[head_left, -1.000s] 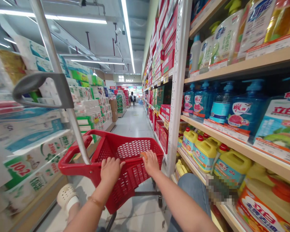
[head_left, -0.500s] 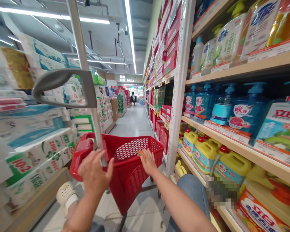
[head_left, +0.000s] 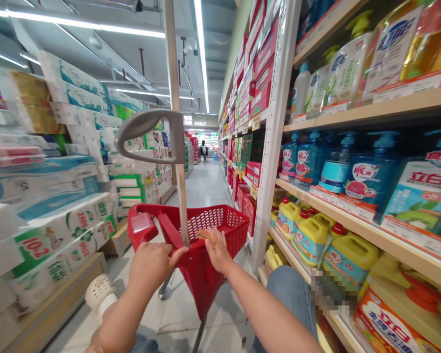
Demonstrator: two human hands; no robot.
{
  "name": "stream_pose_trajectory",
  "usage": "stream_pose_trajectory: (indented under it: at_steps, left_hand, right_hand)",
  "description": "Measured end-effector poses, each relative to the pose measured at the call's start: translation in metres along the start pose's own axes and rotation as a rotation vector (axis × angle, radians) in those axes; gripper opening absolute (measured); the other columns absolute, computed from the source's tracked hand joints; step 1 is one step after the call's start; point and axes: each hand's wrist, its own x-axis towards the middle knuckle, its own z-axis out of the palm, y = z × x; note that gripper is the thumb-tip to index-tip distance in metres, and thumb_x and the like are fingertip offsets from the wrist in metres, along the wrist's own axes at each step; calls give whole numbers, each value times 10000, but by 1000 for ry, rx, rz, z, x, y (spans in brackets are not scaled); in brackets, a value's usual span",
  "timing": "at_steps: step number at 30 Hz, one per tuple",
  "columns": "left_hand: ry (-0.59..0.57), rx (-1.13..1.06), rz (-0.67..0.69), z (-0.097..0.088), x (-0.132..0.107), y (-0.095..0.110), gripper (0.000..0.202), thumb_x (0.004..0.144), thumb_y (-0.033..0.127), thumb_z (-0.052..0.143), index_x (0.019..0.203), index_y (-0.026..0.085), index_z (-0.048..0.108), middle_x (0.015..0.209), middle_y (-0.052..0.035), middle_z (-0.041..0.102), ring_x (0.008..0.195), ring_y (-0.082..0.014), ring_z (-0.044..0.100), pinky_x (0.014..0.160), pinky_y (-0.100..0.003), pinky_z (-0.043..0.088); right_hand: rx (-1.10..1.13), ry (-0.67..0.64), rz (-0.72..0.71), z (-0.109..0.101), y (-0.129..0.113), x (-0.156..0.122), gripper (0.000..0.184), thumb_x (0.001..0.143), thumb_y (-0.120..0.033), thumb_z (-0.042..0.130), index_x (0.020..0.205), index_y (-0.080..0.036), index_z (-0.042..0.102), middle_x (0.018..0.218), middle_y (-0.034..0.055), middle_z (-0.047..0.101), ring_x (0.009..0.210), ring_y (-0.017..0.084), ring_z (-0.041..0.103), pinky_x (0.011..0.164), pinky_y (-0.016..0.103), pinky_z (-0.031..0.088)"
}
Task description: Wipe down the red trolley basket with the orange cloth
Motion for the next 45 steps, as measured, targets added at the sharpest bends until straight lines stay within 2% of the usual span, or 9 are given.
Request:
stream_pose_trajectory:
  at_steps: [4, 10, 14, 20, 26, 30, 34, 37, 45]
  left_hand:
    - [-12, -275, 235, 5, 1, -12, 427, 889, 508, 385, 738, 212, 655, 715, -43, 666, 710, -176, 576, 722, -306, 395]
    - [231, -282, 71, 25, 7, -2, 478, 915, 370, 303, 574, 205, 594, 633, -44, 613, 691, -168, 531, 758, -323, 396]
    - [197, -213, 33, 21, 8, 23, 480, 920, 381, 314, 562, 207, 584, 619, -40, 613, 683, -175, 532, 745, -336, 375]
    - [74, -263, 221, 19, 16, 29, 497, 955, 342, 233, 692, 200, 630, 696, -37, 656, 717, -179, 572, 753, -338, 374]
    - [162, -125, 24, 28, 22, 68, 536, 952, 290, 196, 667, 164, 632, 686, -89, 652, 719, -211, 582, 772, -387, 376]
    - [63, -142, 31, 23, 27, 99, 486, 946, 289, 229, 731, 171, 649, 744, -97, 681, 740, -234, 599, 752, -404, 376]
    - [35, -218, 166, 11, 39, 79, 434, 941, 344, 264, 876, 199, 668, 909, -83, 693, 876, -223, 608, 821, -369, 387]
    - [102, -115, -20, 7, 49, 51, 416, 908, 415, 320, 937, 196, 673, 1030, -108, 675, 1010, -275, 576, 941, -436, 333]
    - [-27, -20, -62, 10, 61, 53, 433, 915, 317, 249, 909, 141, 645, 940, -143, 674, 948, -278, 599, 857, -419, 378]
  right_hand:
    - [22, 18, 131, -16, 19, 14, 404, 983, -351, 282, 1330, -275, 476, 1426, 23, 439, 1386, 218, 253, 1119, 552, 142]
    - [177, 36, -27, -26, -11, 5, 406, 992, -364, 288, 1339, -274, 477, 1428, 30, 437, 1395, 204, 231, 1129, 497, 185]
    - [228, 32, -105, -45, -15, -3, 434, 988, -399, 300, 1369, -251, 445, 1443, 37, 416, 1377, 173, 279, 1131, 407, 242]
    - [201, 116, 114, -51, 6, 1, 456, 980, -428, 296, 1347, -226, 478, 1421, 68, 441, 1363, 221, 312, 1119, 482, 252]
    - [256, 383, 135, -33, -51, -27, 502, 992, -372, 241, 1468, -212, 259, 1465, 71, 371, 1399, 203, 221, 1135, 448, 260]
    - [160, 396, 67, -55, -73, -41, 515, 984, -353, 288, 1476, -212, 228, 1491, 72, 320, 1404, 227, 203, 1133, 502, 244]
    - [33, 215, -57, -100, -61, -33, 419, 974, -326, 323, 1366, -254, 451, 1393, 45, 475, 1325, 208, 380, 1109, 457, 314]
    - [-29, 147, -21, -114, -52, -21, 398, 971, -332, 318, 1315, -270, 511, 1337, 29, 536, 1280, 200, 444, 1099, 452, 328]
    - [-201, 180, -100, -72, -97, -7, 498, 909, -315, 424, 1360, -108, 456, 1381, 138, 476, 1326, 277, 360, 1131, 488, 217]
